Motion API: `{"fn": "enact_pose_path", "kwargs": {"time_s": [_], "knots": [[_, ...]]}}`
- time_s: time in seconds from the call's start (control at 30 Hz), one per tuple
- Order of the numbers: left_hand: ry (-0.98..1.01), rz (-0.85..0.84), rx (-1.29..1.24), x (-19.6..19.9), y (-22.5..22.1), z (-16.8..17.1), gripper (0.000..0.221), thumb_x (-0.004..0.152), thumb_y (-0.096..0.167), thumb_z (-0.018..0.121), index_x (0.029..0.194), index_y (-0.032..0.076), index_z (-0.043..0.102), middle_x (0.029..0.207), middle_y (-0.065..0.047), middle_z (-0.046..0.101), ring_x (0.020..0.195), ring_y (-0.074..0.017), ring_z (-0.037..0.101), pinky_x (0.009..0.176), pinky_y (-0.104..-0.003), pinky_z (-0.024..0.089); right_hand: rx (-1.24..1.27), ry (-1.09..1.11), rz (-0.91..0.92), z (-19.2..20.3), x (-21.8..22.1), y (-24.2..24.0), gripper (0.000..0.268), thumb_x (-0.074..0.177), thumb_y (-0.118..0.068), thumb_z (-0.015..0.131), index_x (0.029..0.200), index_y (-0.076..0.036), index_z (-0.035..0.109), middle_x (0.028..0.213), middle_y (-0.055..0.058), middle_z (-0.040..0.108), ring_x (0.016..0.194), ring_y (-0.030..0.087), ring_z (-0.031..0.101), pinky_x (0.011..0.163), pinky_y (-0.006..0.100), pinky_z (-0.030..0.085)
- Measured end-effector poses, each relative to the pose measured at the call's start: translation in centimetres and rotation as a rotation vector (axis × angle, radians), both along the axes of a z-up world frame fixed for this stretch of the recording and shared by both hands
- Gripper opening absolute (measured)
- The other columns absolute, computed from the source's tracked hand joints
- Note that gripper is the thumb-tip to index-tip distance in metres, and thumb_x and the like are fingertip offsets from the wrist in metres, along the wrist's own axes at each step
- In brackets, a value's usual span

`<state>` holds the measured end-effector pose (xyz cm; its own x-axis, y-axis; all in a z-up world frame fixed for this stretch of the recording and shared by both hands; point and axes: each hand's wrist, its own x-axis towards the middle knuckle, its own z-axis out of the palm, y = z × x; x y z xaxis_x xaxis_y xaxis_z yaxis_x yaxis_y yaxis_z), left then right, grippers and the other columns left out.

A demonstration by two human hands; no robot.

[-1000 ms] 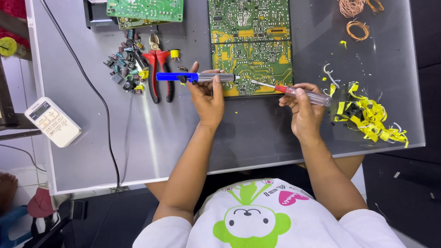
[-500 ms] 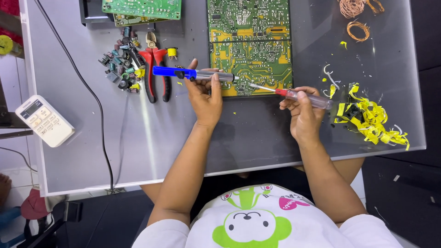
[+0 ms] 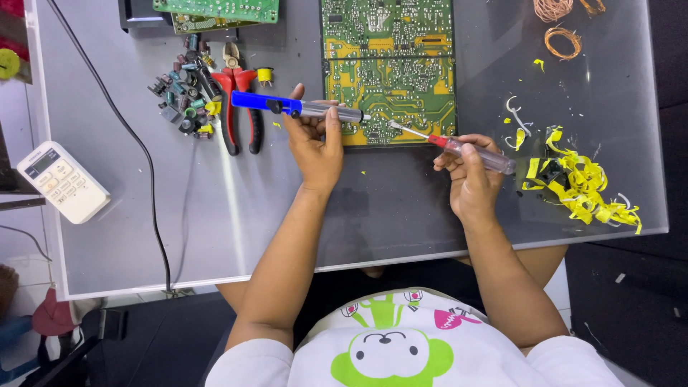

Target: Scraping yellow material from a circuit board using a screwdriver and a desoldering pump.

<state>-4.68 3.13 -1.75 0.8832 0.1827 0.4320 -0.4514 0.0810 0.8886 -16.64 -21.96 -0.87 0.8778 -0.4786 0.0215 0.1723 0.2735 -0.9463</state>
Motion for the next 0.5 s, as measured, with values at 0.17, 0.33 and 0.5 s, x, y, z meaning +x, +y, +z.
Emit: {"fn": "enact_pose_path", "kwargs": {"time_s": [0.17,0.33,0.5], "knots": [[0.002,0.02,0.032,0.0,0.2,0.0,0.06,0.114,0.005,0.065,0.164,0.006,0.033,0.118,-0.017,0.078,0.101,-0.0327,0.086,0.086,-0.038,0.071,0.017,-0.002,0.019,0.8,0.1,0.3,0.024,0.11,-0.024,0.067,0.123,-0.005,0.058,0.108,0.021,0.077,0.077,0.026,0.08,0.073,0.035,0.069],[-0.001,0.031,0.033,-0.3,0.0,0.7,0.06,0.114,0.005,0.065,0.164,0.007,0.034,0.117,-0.017,0.079,0.1,-0.0323,0.086,0.086,-0.038,0.071,0.0,-0.006,0.058,1.2,0.3,0.6,0.026,0.109,-0.023,0.069,0.123,-0.004,0.058,0.108,0.025,0.077,0.078,0.028,0.08,0.072,0.037,0.069],[0.206,0.025,-0.114,-1.1,-0.2,2.4,0.059,0.111,0.015,0.071,0.162,0.01,0.042,0.118,-0.009,0.078,0.108,-0.0166,0.08,0.098,-0.028,0.067,-0.015,0.031,0.1,2.6,0.1,1.2,0.018,0.109,-0.02,0.067,0.121,-0.007,0.062,0.098,0.019,0.073,0.078,0.03,0.077,0.073,0.039,0.067]]}}
